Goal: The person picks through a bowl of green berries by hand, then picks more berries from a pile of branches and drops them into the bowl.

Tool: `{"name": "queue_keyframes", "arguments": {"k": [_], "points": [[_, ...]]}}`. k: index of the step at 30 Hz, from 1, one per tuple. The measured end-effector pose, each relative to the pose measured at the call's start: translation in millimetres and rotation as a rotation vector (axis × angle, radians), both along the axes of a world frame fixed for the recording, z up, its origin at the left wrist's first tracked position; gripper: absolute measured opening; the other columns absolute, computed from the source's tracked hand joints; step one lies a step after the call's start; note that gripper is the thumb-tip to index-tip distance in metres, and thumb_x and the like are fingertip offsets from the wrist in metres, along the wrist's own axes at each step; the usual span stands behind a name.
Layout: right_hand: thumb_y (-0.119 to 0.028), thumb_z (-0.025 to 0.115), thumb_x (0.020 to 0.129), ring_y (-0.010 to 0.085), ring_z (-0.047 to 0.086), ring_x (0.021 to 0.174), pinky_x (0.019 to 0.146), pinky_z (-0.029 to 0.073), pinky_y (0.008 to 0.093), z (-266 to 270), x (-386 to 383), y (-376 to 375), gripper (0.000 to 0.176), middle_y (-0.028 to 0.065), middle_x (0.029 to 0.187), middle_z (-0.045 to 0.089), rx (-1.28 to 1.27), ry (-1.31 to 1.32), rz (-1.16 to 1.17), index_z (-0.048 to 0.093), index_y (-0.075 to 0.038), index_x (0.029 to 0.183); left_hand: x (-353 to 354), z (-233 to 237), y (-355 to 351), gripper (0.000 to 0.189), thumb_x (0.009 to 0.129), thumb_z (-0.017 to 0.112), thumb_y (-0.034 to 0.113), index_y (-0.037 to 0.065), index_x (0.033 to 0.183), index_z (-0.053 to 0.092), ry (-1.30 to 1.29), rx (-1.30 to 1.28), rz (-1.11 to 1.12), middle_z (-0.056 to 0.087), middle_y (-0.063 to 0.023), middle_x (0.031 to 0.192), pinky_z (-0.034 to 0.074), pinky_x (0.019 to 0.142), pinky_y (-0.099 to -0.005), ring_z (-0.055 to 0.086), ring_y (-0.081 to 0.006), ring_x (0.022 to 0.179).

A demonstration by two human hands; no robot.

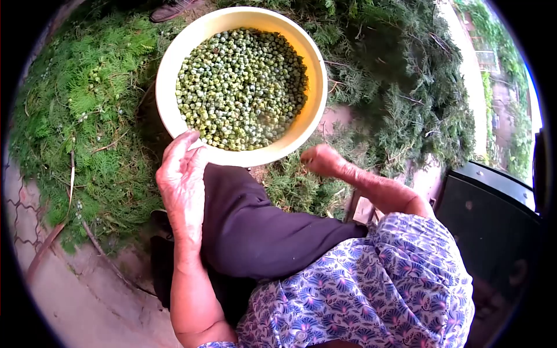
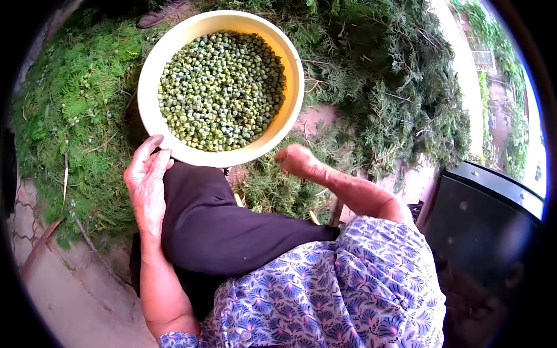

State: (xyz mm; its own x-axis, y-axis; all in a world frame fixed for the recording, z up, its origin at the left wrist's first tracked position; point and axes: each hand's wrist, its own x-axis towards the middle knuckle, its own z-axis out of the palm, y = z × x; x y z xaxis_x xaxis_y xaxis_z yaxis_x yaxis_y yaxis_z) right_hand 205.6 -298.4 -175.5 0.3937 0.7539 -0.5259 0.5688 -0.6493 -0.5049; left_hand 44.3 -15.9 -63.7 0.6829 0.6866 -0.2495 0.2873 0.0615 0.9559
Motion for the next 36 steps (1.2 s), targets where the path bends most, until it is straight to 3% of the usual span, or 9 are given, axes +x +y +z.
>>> {"name": "queue_keyframes", "arguments": {"k": [2,3,6,11,18,24,27,32,36], "points": [[-0.008,0.050,0.085,0.0179,0.059,0.056,0.044,0.052,0.0282,-0.3,30.7,11.3,0.017,0.0122,0.065,0.061,0.138,-0.214,-0.066,0.062,0.000,0.076,-2.7,7.8,-0.3,0.035,0.084,0.062,0.009,-0.002,0.116,0.054,0.050,0.047,-0.054,0.060,-0.0067,0.104,0.047,0.072,-0.0233,0.056,-0.0092,0.082],[-0.009,0.050,0.084,0.0224,0.057,0.067,0.062,0.053,0.0329,-26.7,66.0,22.9,0.015,0.0107,0.074,0.058,0.477,-0.705,0.086,0.061,0.001,0.079,-5.6,8.3,-1.1,0.033,0.085,0.060,0.009,-0.002,0.115,0.055,0.064,0.018,-0.065,0.060,-0.0073,0.104,0.047,0.073,-0.0237,0.056,-0.0095,0.084],[-0.013,0.058,0.078,0.0306,0.045,0.109,0.102,0.031,0.0443,-44.6,111.7,44.7,0.016,0.0143,0.096,0.055,0.161,-0.842,0.253,0.064,-0.002,0.088,-3.4,16.9,-3.1,0.025,0.082,0.061,0.005,-0.001,0.106,0.059,0.051,-0.085,-0.024,0.058,-0.0071,0.106,0.045,0.078,-0.0240,0.055,-0.0116,0.086],[-0.040,0.059,0.078,0.0370,0.037,0.122,0.108,0.015,0.0503,-53.9,133.4,64.8,0.039,0.0152,0.104,0.056,-0.332,-0.725,0.460,0.067,-0.004,0.093,-4.8,16.2,-2.1,0.029,0.085,0.059,0.007,-0.002,0.112,0.057,0.090,-0.002,-0.114,0.061,-0.0065,0.102,0.047,0.073,-0.0232,0.056,-0.0095,0.083],[-0.026,0.062,0.071,0.0309,0.046,0.108,0.108,0.014,0.0519,-29.8,133.5,43.1,0.020,0.0063,0.090,0.058,-0.273,-0.684,0.593,0.070,-0.009,0.079,-3.5,20.2,-2.9,0.023,0.083,0.060,0.007,-0.003,0.103,0.060,0.096,-0.071,-0.153,0.062,-0.0072,0.093,0.045,0.072,-0.0231,0.056,-0.0104,0.076],[-0.007,0.058,0.064,0.0229,0.049,0.095,0.092,0.040,0.0359,-21.6,138.9,23.9,0.007,0.0037,0.080,0.052,0.172,-0.715,0.637,0.057,-0.008,0.071,-3.5,21.5,-4.0,0.024,0.083,0.061,0.009,-0.003,0.104,0.060,0.106,-0.033,-0.181,0.063,-0.0077,0.092,0.045,0.072,-0.0236,0.056,-0.0103,0.076],[-0.008,0.066,0.068,0.0209,0.057,0.072,0.066,0.053,0.0297,-28.9,137.5,22.0,0.004,0.0044,0.070,0.060,0.305,-0.588,0.452,0.062,-0.007,0.068,-6.6,21.1,-3.1,0.028,0.085,0.058,0.010,-0.004,0.108,0.058,0.132,-0.032,-0.203,0.062,-0.0052,0.094,0.046,0.072,-0.0225,0.054,-0.0085,0.078],[-0.004,0.058,0.083,0.0132,0.063,0.076,0.068,0.053,0.0255,31.9,93.2,55.8,0.006,0.0078,0.087,0.064,0.214,0.273,-0.378,0.059,0.000,0.087,-4.1,16.5,-2.6,0.027,0.083,0.060,0.010,-0.003,0.107,0.059,0.122,-0.043,-0.201,0.063,-0.0069,0.091,0.045,0.070,-0.0231,0.056,-0.0099,0.077],[-0.004,0.051,0.089,0.0152,0.064,0.076,0.071,0.054,0.0271,74.1,40.9,87.9,0.003,0.0088,0.088,0.062,0.602,0.844,-0.637,0.052,-0.003,0.091,0.9,14.1,-2.7,0.036,0.083,0.060,0.009,-0.001,0.117,0.054,0.083,-0.071,-0.262,0.062,-0.0059,0.086,0.043,0.067,-0.0208,0.054,-0.0072,0.076]]}}
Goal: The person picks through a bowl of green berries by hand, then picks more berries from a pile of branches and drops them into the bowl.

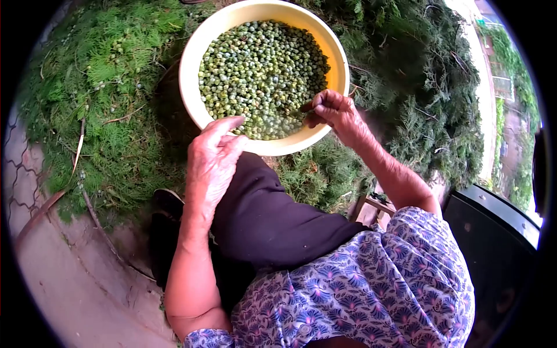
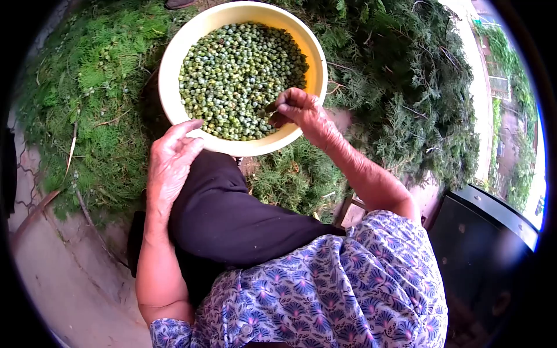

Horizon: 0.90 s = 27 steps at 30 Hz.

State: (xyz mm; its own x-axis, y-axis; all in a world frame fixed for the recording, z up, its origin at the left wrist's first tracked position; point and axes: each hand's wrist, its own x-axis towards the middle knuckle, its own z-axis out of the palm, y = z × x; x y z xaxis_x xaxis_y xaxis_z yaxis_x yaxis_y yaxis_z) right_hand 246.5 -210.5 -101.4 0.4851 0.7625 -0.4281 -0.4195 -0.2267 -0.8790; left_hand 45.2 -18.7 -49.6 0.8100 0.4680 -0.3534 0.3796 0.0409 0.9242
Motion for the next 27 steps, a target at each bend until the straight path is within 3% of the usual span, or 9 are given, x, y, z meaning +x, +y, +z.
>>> {"name": "queue_keyframes", "arguments": {"k": [5,8,12,14,16,20,21,23,27], "points": [[-0.006,0.050,0.090,0.0170,0.063,0.075,0.073,0.053,0.0305,42.4,-52.3,43.7,0.004,0.0109,0.086,0.062,0.120,0.147,0.070,0.051,-0.002,0.089,8.0,13.1,-2.4,0.059,0.076,0.062,-0.003,0.008,0.131,0.042,-0.083,-0.032,-0.154,0.043,-0.0100,0.131,0.050,0.077,-0.0272,0.060,-0.0181,0.089],[-0.009,0.051,0.090,0.0185,0.062,0.076,0.074,0.052,0.0321,54.4,-70.2,56.0,0.008,0.0119,0.086,0.061,0.269,0.447,0.015,0.051,-0.001,0.089,3.1,1.4,-2.9,0.039,0.079,0.058,-0.002,0.002,0.118,0.054,-0.180,0.096,-0.136,0.061,-0.0090,0.102,0.050,0.072,-0.0245,0.060,-0.0129,0.078],[-0.010,0.055,0.087,0.0206,0.060,0.069,0.070,0.052,0.0344,50.9,-77.3,51.1,0.008,0.0107,0.080,0.059,0.330,0.682,-0.093,0.052,-0.005,0.092,0.4,5.9,-0.9,0.023,0.080,0.057,-0.002,-0.003,0.102,0.061,-0.087,-0.093,-0.246,0.063,-0.0059,0.080,0.049,0.066,-0.0224,0.059,-0.0097,0.069],[-0.009,0.055,0.087,0.0193,0.060,0.066,0.066,0.051,0.0328,50.9,-71.9,41.4,0.007,0.0094,0.079,0.059,0.404,0.676,-0.138,0.052,-0.005,0.092,0.7,4.6,-1.3,0.015,0.079,0.058,-0.001,-0.004,0.093,0.062,0.014,0.080,-0.192,0.063,-0.0050,0.074,0.047,0.061,-0.0208,0.058,-0.0082,0.065],[-0.009,0.057,0.086,0.0161,0.059,0.064,0.062,0.051,0.0306,55.5,-59.6,16.8,0.008,0.0078,0.077,0.059,0.239,0.481,-0.230,0.054,-0.004,0.091,-0.6,-1.2,-2.8,0.022,0.080,0.060,0.000,-0.004,0.102,0.060,-0.007,-0.003,-0.029,0.064,-0.0064,0.074,0.049,0.062,-0.0222,0.059,-0.0096,0.064],[-0.010,0.063,0.079,0.0157,0.063,0.069,0.062,0.054,0.0253,3.9,-37.7,-63.0,0.012,0.0117,0.083,0.064,-0.491,-0.495,0.419,0.064,-0.002,0.089,1.7,-5.9,-3.2,0.032,0.082,0.059,0.003,-0.004,0.113,0.055,-0.127,0.000,0.060,0.062,-0.0104,0.100,0.050,0.071,-0.0237,0.060,-0.0115,0.077],[-0.010,0.063,0.079,0.0157,0.063,0.069,0.062,0.054,0.0253,-18.9,-36.2,-85.6,0.012,0.0117,0.083,0.064,-0.493,-0.493,0.419,0.064,-0.002,0.089,2.5,-5.2,-4.4,0.034,0.083,0.059,0.003,-0.004,0.116,0.053,-0.183,0.017,0.115,0.059,-0.0110,0.109,0.050,0.073,-0.0240,0.060,-0.0120,0.081],[-0.010,0.061,0.081,0.0162,0.063,0.064,0.059,0.054,0.0254,-47.8,-34.9,-108.1,0.014,0.0141,0.083,0.065,-0.373,-1.053,0.716,0.066,0.000,0.090,-0.4,-8.6,-0.8,0.034,0.083,0.059,0.003,-0.003,0.117,0.052,-0.153,0.045,0.136,0.057,-0.0106,0.113,0.050,0.074,-0.0242,0.060,-0.0123,0.084],[-0.004,0.058,0.079,0.0196,0.063,0.058,0.052,0.055,0.0304,-54.6,-23.9,-58.6,0.011,0.0164,0.075,0.065,-0.446,-0.850,0.328,0.064,0.004,0.082,-11.0,-10.7,1.5,0.032,0.084,0.059,0.005,-0.003,0.115,0.054,-0.118,0.069,0.204,0.061,-0.0090,0.102,0.049,0.073,-0.0240,0.059,-0.0116,0.083]]}}
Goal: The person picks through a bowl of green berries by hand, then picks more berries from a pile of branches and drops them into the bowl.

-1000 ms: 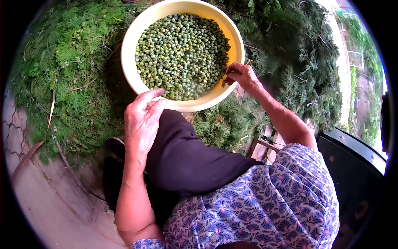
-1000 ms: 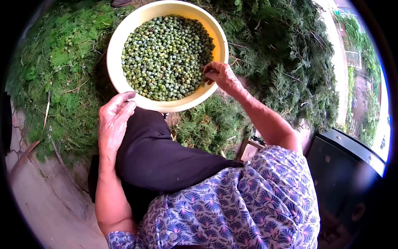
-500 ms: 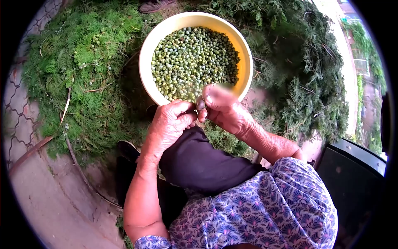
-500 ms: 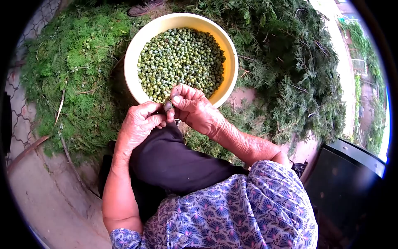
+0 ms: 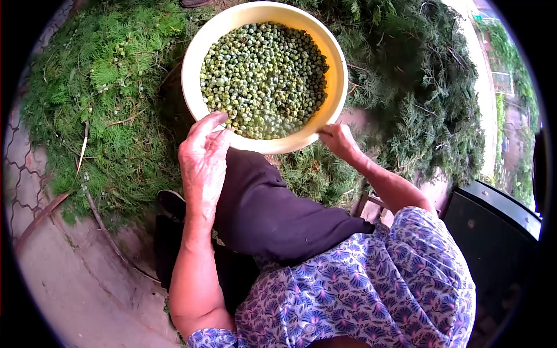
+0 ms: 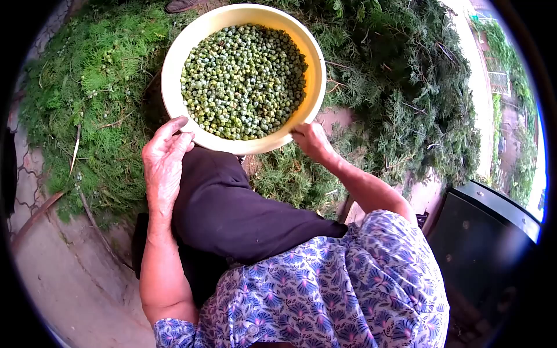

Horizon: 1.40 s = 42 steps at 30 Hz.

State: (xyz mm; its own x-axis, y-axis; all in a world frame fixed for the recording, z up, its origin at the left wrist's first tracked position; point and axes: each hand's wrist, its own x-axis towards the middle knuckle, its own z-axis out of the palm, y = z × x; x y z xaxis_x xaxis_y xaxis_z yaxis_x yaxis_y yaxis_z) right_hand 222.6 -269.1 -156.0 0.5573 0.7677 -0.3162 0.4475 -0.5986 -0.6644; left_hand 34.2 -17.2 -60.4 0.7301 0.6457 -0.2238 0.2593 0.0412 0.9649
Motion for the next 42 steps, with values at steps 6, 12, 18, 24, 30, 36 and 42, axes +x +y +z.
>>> {"name": "queue_keyframes", "arguments": {"k": [6,12,18,24,30,36,42], "points": [[-0.009,0.063,0.076,0.0254,0.063,0.064,0.060,0.053,0.0346,-65.7,20.7,71.1,0.012,0.0160,0.076,0.065,0.013,-0.203,-0.331,0.066,-0.003,0.086,-4.8,13.2,-0.1,0.031,0.084,0.059,0.006,-0.003,0.113,0.055,0.030,-0.026,0.012,0.063,-0.0071,0.092,0.049,0.072,-0.0233,0.059,-0.0107,0.081],[-0.012,0.068,0.068,0.0295,0.061,0.064,0.065,0.049,0.0363,-111.8,20.8,83.6,0.023,0.0166,0.073,0.063,0.031,-0.179,-0.417,0.066,-0.004,0.089,-5.1,12.9,-0.3,0.030,0.084,0.059,0.005,-0.004,0.112,0.055,0.046,-0.022,-0.004,0.062,-0.0071,0.093,0.048,0.072,-0.0230,0.059,-0.0104,0.080],[-0.011,0.062,0.073,0.0210,0.060,0.055,0.058,0.049,0.0313,-71.5,27.9,86.8,0.013,0.0125,0.069,0.065,0.193,0.534,-0.797,0.066,-0.002,0.082,1.3,11.6,1.4,0.029,0.085,0.059,0.007,-0.003,0.112,0.056,0.031,-0.087,-0.021,0.062,-0.0079,0.096,0.049,0.072,-0.0230,0.059,-0.0111,0.081],[-0.012,0.067,0.072,0.0260,0.061,0.066,0.063,0.049,0.0343,-115.4,32.6,74.9,0.020,0.0139,0.076,0.063,0.093,-0.103,-0.535,0.065,-0.004,0.090,4.4,15.4,-2.4,0.026,0.084,0.059,0.007,-0.002,0.108,0.059,0.027,-0.204,0.047,0.063,-0.0066,0.088,0.046,0.071,-0.0221,0.055,-0.0089,0.074],[-0.016,0.069,0.071,0.0266,0.060,0.078,0.069,0.047,0.0359,-111.7,20.1,97.4,0.019,0.0142,0.087,0.060,-0.093,-0.334,-0.385,0.066,-0.004,0.085,-0.7,14.6,-0.3,0.026,0.084,0.060,0.007,-0.003,0.108,0.058,0.023,-0.200,0.050,0.062,-0.0066,0.090,0.046,0.071,-0.0212,0.056,-0.0083,0.076],[-0.008,0.059,0.085,0.0130,0.062,0.060,0.045,0.044,0.0228,-32.1,8.5,110.8,0.006,0.0056,0.070,0.063,0.347,0.809,-0.815,0.061,-0.004,0.088,6.9,2.9,4.2,0.031,0.085,0.058,0.008,-0.003,0.113,0.056,0.088,-0.153,-0.037,0.063,-0.0074,0.086,0.048,0.071,-0.0222,0.059,-0.0111,0.079],[-0.006,0.054,0.087,0.0132,0.060,0.063,0.055,0.050,0.0250,62.5,-35.5,129.0,0.007,0.0064,0.074,0.063,0.447,1.031,-0.585,0.059,-0.002,0.084,18.8,9.9,1.8,0.037,0.084,0.059,0.010,0.000,0.120,0.052,0.115,-0.179,-0.129,0.059,-0.0112,0.108,0.050,0.068,-0.0242,0.060,-0.0125,0.080]]}}
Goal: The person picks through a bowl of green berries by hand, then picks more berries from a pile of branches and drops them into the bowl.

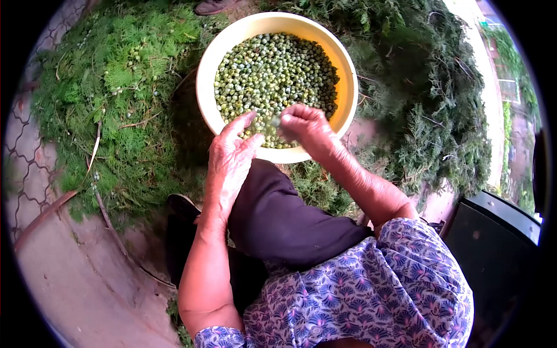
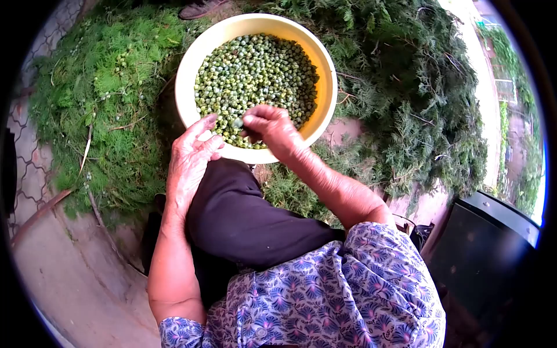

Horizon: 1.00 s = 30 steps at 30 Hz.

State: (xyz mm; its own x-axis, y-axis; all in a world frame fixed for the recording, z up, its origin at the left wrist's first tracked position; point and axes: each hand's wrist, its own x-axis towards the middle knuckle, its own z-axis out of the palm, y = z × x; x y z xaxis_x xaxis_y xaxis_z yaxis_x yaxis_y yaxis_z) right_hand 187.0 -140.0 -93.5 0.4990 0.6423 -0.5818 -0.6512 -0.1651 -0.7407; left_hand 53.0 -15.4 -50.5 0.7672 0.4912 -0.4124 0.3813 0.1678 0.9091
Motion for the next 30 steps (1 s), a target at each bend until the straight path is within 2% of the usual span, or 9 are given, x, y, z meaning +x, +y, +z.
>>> {"name": "queue_keyframes", "arguments": {"k": [2,6,9,11,13,15,20,23,30], "points": [[-0.005,0.055,0.087,0.0119,0.059,0.063,0.055,0.049,0.0243,15.9,-14.1,3.7,0.006,0.0057,0.074,0.062,0.049,-0.058,0.089,0.059,0.000,0.084,4.0,5.0,-2.8,0.038,0.085,0.060,0.012,0.000,0.120,0.052,-0.016,-0.013,-0.073,0.060,-0.0104,0.107,0.050,0.066,-0.0241,0.061,-0.0133,0.081],[-0.005,0.056,0.086,0.0088,0.054,0.057,0.051,0.046,0.0221,26.4,-32.3,3.4,0.007,0.0023,0.066,0.057,0.077,-0.131,0.085,0.058,0.000,0.083,2.4,5.0,-4.6,0.015,0.083,0.061,0.006,-0.003,0.095,0.063,0.005,0.020,-0.003,0.063,-0.0069,0.075,0.047,0.055,-0.0204,0.058,-0.0098,0.059],[-0.014,0.059,0.085,0.0098,0.052,0.057,0.052,0.045,0.0242,13.6,-26.6,-23.1,0.013,0.0031,0.067,0.057,0.013,-0.213,0.011,0.058,-0.001,0.084,-1.4,1.0,-1.9,0.018,0.084,0.060,0.007,-0.005,0.098,0.061,-0.006,0.013,-0.013,0.062,-0.0058,0.074,0.048,0.059,-0.0212,0.060,-0.0098,0.066],[-0.016,0.061,0.083,0.0113,0.055,0.059,0.056,0.048,0.0256,4.7,-13.9,-54.5,0.014,0.0050,0.069,0.059,-0.330,-0.543,0.355,0.062,-0.002,0.084,-2.1,-0.1,-3.7,0.021,0.084,0.060,0.005,-0.005,0.102,0.060,-0.071,-0.020,0.016,0.063,-0.0068,0.082,0.049,0.065,-0.0221,0.060,-0.0109,0.070],[-0.017,0.063,0.081,0.0151,0.060,0.063,0.059,0.050,0.0264,-42.0,-7.9,-107.9,0.014,0.0068,0.072,0.062,-0.196,-0.897,0.700,0.066,-0.004,0.085,-2.1,-0.6,-3.6,0.026,0.083,0.060,0.005,-0.004,0.108,0.058,-0.071,0.003,-0.039,0.064,-0.0081,0.089,0.049,0.071,-0.0227,0.060,-0.0116,0.076],[-0.019,0.066,0.078,0.0193,0.063,0.068,0.063,0.052,0.0279,-62.2,-3.2,-141.2,0.016,0.0096,0.078,0.065,-0.432,-0.831,1.276,0.068,-0.005,0.085,-2.5,-4.4,-6.5,0.028,0.083,0.061,0.005,-0.004,0.109,0.057,-0.151,0.046,-0.011,0.063,-0.0086,0.092,0.048,0.073,-0.0228,0.060,-0.0116,0.080],[-0.013,0.060,0.082,0.0245,0.064,0.077,0.069,0.054,0.0361,-73.3,9.1,-104.6,0.022,0.0166,0.084,0.064,-0.434,-0.902,0.681,0.063,0.000,0.099,-14.0,3.3,-2.7,0.025,0.086,0.058,0.007,-0.004,0.109,0.058,-0.088,0.036,0.216,0.063,-0.0074,0.098,0.047,0.075,-0.0228,0.060,-0.0116,0.085],[-0.006,0.054,0.082,0.0306,0.058,0.085,0.075,0.051,0.0403,-135.1,12.9,-67.5,0.037,0.0190,0.102,0.053,-0.325,-1.206,0.793,0.050,-0.002,0.118,-19.4,10.8,-2.3,0.023,0.086,0.057,0.007,-0.003,0.107,0.059,-0.099,-0.082,0.355,0.063,-0.0065,0.098,0.048,0.073,-0.0224,0.060,-0.0111,0.083],[-0.002,0.044,0.082,0.0320,0.060,0.080,0.066,0.051,0.0417,-132.8,-25.6,76.0,0.056,0.0177,0.109,0.042,-0.522,-1.235,1.027,0.033,-0.019,0.134,-25.8,18.8,-1.3,0.023,0.086,0.056,0.007,-0.004,0.106,0.058,-0.063,-0.087,0.308,0.062,-0.0076,0.097,0.048,0.074,-0.0235,0.060,-0.0127,0.083]]}}
